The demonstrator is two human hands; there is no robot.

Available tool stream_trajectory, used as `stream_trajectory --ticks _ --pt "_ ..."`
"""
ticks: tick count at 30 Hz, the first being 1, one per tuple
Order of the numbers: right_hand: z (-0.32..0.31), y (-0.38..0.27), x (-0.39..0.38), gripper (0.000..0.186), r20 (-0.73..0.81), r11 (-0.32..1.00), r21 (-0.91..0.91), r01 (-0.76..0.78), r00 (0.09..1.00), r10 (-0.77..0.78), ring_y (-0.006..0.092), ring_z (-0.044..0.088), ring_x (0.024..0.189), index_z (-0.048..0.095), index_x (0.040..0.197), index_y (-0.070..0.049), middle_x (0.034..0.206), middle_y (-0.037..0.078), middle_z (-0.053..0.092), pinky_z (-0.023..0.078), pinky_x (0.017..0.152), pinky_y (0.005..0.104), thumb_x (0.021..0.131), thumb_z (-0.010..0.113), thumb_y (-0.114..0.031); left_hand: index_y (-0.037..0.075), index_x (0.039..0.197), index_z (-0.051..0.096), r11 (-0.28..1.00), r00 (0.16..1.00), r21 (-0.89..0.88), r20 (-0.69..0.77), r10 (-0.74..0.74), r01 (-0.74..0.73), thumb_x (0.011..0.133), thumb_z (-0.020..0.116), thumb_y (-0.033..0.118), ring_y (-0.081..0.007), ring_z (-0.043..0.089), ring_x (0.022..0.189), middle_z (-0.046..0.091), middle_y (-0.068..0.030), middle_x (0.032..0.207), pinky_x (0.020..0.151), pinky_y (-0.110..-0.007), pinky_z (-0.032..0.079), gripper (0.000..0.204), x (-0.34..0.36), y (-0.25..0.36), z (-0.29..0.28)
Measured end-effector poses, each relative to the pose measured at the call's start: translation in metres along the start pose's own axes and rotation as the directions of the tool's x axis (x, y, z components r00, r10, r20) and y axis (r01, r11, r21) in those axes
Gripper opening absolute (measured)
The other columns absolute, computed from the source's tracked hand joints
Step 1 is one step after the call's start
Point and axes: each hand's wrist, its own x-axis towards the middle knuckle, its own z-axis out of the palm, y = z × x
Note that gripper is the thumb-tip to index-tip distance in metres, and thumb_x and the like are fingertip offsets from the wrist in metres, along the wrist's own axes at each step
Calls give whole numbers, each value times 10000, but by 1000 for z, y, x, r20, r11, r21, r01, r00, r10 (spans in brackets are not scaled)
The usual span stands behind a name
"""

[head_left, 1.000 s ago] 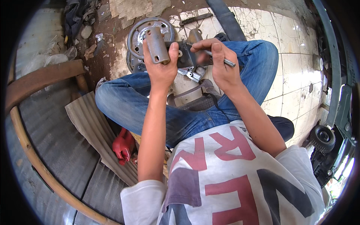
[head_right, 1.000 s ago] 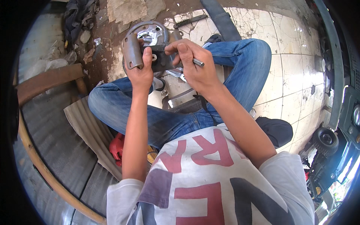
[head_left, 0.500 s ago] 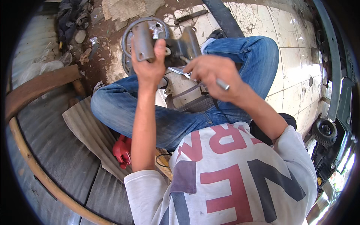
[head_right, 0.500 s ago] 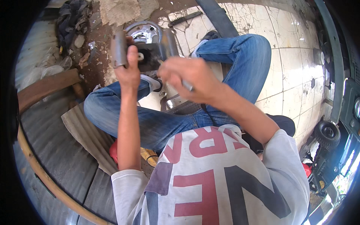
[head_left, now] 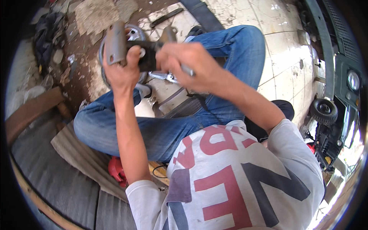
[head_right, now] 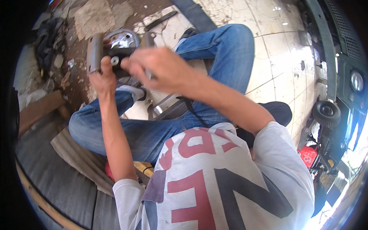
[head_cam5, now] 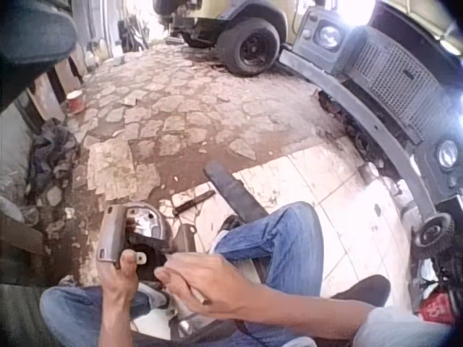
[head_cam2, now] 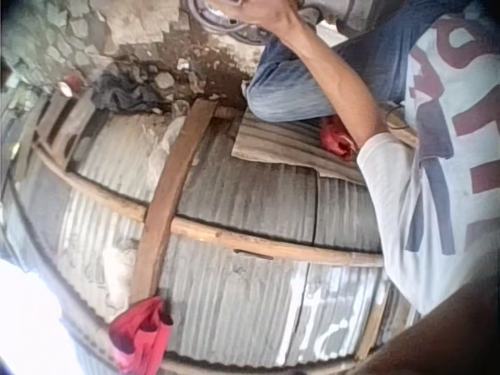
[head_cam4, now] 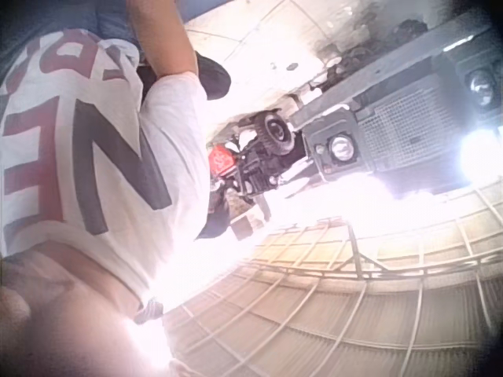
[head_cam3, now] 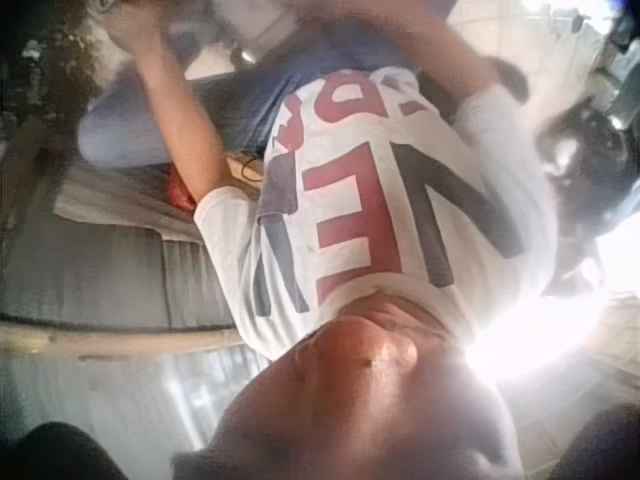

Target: The person sits on the floor and uses a metal file to smooth the surface of a cylindrical metal component. They repeatedly rotate the part and file different sections while holding it with their left hand.

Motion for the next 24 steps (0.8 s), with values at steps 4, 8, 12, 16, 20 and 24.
stream_trajectory --ticks 4,8,12,16,20,24 --pt "-11 7 0 191 -128 984 177 -12 991 35 294 667 673 697 933 -8 720 108 654 541 646 398 964 554 -131 -12 1304 592 996 998 55 -12 -63 63 892 625 642 -223 622 1054 656 -118 1145 907 -372 499 774 1 10 4" --pt "1 17 8 256 -56 997 12 73 996 -73 228 622 629 617 872 57 736 122 632 510 582 327 1011 456 -85 -2 1336 579 997 999 72 22 -26 24 950 535 642 -216 609 1068 643 -107 1169 937 -379 480 753 5 3 -1" --pt "-11 0 -3 438 -67 937 348 14 998 10 193 603 621 612 812 43 769 124 661 491 572 305 1075 409 -243 -7 1303 598 998 999 56 -23 -25 26 893 603 671 -221 619 1043 647 -113 1156 913 -376 491 792 0 6 -4" --pt "-4 10 17 515 -94 989 141 -47 994 61 164 577 592 594 752 18 786 112 674 468 554 285 1095 359 -287 -35 1242 595 997 999 -71 -48 4 -8 788 609 805 -277 630 1003 641 -136 1112 870 -403 503 955 -2 -9 -4" --pt "-5 -24 -5 355 94 955 248 -165 985 146 192 616 597 615 813 53 740 121 661 499 571 327 1043 489 -186 -49 1219 595 991 992 -106 -86 -93 84 798 616 790 -219 611 958 644 -125 1064 826 -347 488 939 -9 12 -1" --pt "-17 -27 -1 456 -18 874 458 -164 981 193 139 586 584 622 812 51 741 104 656 480 543 275 1078 439 -271 -67 1221 598 977 965 -161 -201 -169 138 864 619 682 -210 609 979 649 -123 1091 851 -342 484 830 -7 22 -1"
